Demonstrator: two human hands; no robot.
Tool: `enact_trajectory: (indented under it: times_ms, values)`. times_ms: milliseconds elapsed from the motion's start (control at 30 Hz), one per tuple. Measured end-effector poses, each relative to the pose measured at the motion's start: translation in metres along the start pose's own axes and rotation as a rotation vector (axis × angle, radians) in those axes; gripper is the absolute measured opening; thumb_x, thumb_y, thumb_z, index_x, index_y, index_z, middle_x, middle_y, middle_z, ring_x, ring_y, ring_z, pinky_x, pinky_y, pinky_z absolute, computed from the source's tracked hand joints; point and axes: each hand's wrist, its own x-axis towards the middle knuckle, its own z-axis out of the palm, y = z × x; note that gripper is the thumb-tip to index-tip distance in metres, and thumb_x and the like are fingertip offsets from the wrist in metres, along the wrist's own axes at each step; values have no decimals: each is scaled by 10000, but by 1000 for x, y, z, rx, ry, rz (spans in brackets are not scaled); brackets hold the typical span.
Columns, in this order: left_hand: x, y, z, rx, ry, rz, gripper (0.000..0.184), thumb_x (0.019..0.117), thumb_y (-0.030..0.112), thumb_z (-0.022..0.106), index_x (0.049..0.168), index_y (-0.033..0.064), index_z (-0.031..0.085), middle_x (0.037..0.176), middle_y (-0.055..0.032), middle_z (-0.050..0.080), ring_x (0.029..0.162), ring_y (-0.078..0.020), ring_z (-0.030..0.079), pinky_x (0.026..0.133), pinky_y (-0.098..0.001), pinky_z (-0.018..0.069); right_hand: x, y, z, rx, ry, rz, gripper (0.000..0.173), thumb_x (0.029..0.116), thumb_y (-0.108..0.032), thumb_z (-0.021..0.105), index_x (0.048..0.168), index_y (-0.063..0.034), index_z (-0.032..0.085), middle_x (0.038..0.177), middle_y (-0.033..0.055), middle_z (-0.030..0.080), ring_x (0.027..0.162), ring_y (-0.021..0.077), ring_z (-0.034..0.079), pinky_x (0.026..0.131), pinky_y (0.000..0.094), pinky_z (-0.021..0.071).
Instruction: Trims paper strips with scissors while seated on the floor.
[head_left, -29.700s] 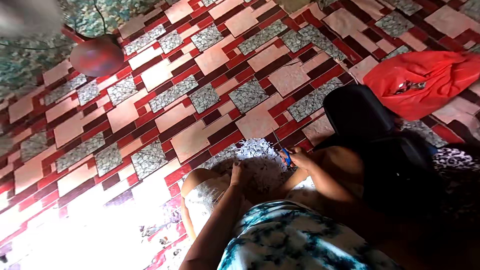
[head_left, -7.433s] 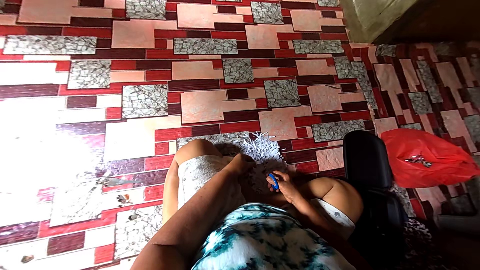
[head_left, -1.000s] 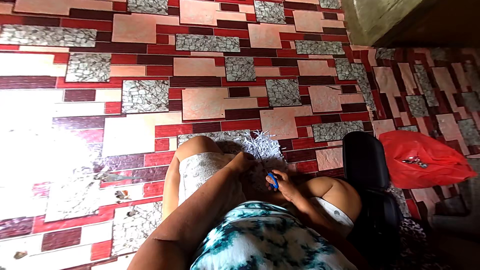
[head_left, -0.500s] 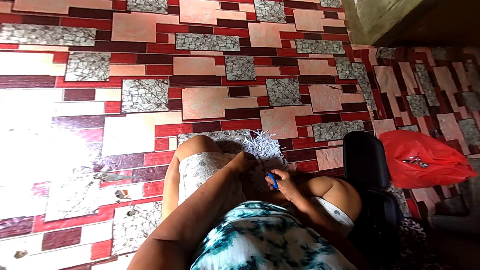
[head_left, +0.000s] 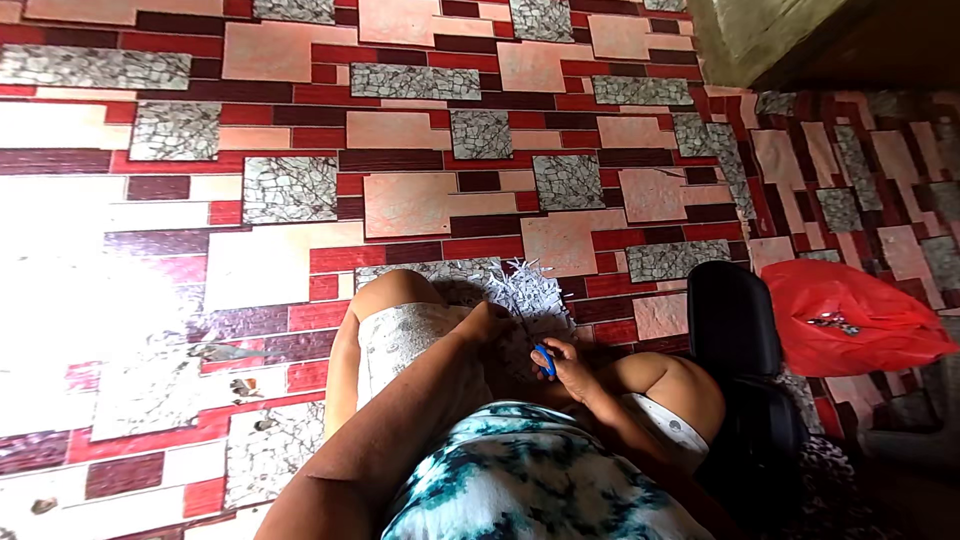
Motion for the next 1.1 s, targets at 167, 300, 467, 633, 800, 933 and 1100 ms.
enact_trajectory:
  times_ms: [167,300,467,633,800,933,1100]
  values:
    - [0,-1,-1,33,-10,10,209,1064,178,568,1089,-7,664,735,5,633,527,-17,513,521,-181,446,2,2,-1,-23,13,-16,208,969,-114,646,1120,28,621,768,7,669,623,61,622,556,205,508]
    - [1,-2,-1,27,-8,20,205,1063,178,569,1077,-4,661,735,4,636,525,-20,517,518,-180,445,1,1,-1,-19,15,-31,182,968,-103,652,1094,25,625,759,0,664,616,52,619,560,198,512]
    - [0,-2,0,16,9,23,192,1056,177,580,1050,1,658,720,6,622,519,-20,507,509,-179,435,1,1,0,-55,52,-35,200,953,-77,681,1103,46,633,787,16,666,621,62,625,586,215,545]
    - [0,-2,-1,12,14,22,195,1056,170,575,1057,-4,661,738,-2,626,538,-23,519,525,-183,446,0,-1,-1,-24,45,22,216,983,-114,643,1143,28,609,781,13,673,622,59,624,550,201,503]
    - [0,-1,0,-3,14,9,190,1056,169,580,1052,-6,653,735,0,631,522,-18,513,509,-176,439,0,-1,0,-21,-8,41,225,989,-130,630,1152,22,597,798,6,664,633,53,614,551,193,490]
    - [0,0,0,16,0,8,195,1057,177,581,1063,-2,657,736,6,627,519,-12,504,506,-173,433,1,-1,0,-19,-9,10,201,982,-117,634,1123,24,608,793,7,663,632,51,619,557,195,503]
    - [0,-1,-1,78,-8,27,219,1065,195,568,1076,2,671,750,9,641,518,-11,488,512,-180,424,1,0,-1,-40,-6,5,221,982,-131,636,1138,24,614,787,6,669,634,58,623,564,204,508]
